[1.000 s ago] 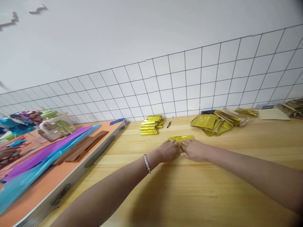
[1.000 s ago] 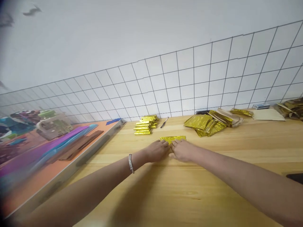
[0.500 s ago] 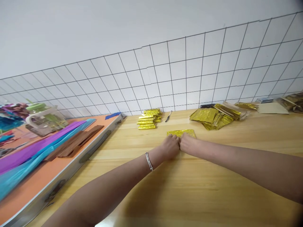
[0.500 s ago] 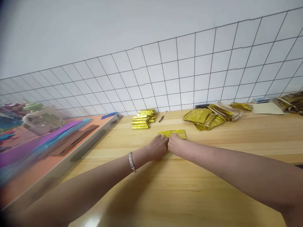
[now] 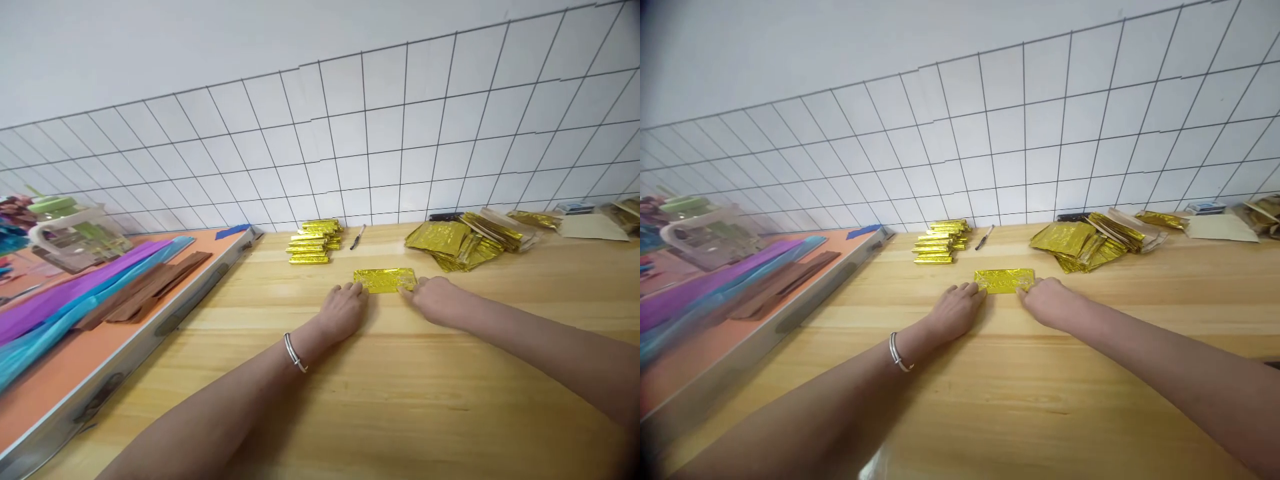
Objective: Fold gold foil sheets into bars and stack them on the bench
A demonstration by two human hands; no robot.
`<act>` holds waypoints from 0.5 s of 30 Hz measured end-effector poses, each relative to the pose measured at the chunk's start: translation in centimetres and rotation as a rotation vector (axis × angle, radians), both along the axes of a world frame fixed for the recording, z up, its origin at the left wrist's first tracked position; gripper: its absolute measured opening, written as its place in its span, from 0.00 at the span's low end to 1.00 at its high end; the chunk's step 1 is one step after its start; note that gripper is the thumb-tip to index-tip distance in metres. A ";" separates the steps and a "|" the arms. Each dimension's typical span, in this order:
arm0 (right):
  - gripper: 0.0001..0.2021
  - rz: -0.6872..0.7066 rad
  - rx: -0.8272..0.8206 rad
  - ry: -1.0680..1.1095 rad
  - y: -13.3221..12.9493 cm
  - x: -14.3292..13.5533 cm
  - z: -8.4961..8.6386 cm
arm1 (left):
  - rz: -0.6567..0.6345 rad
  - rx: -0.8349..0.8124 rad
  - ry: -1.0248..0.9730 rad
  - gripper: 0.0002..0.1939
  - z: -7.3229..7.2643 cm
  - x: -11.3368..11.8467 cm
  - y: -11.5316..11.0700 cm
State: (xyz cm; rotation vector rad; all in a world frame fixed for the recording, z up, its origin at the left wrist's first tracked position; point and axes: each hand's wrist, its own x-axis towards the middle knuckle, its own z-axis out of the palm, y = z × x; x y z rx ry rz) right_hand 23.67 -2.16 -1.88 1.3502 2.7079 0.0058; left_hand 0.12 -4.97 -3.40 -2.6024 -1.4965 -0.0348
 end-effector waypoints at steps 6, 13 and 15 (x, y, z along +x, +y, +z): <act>0.21 -0.088 0.012 0.002 -0.4 2.3 -0.3 | 0.038 -0.014 -0.176 0.20 -0.9 -2.4 0.5; 0.22 -0.176 0.050 -0.013 -0.9 3.2 -1.5 | 0.031 0.029 -0.253 0.20 -1.0 -3.4 0.2; 0.22 -0.172 0.066 -0.035 -1.0 3.2 -1.6 | 0.037 0.036 -0.243 0.19 -0.8 -3.2 0.1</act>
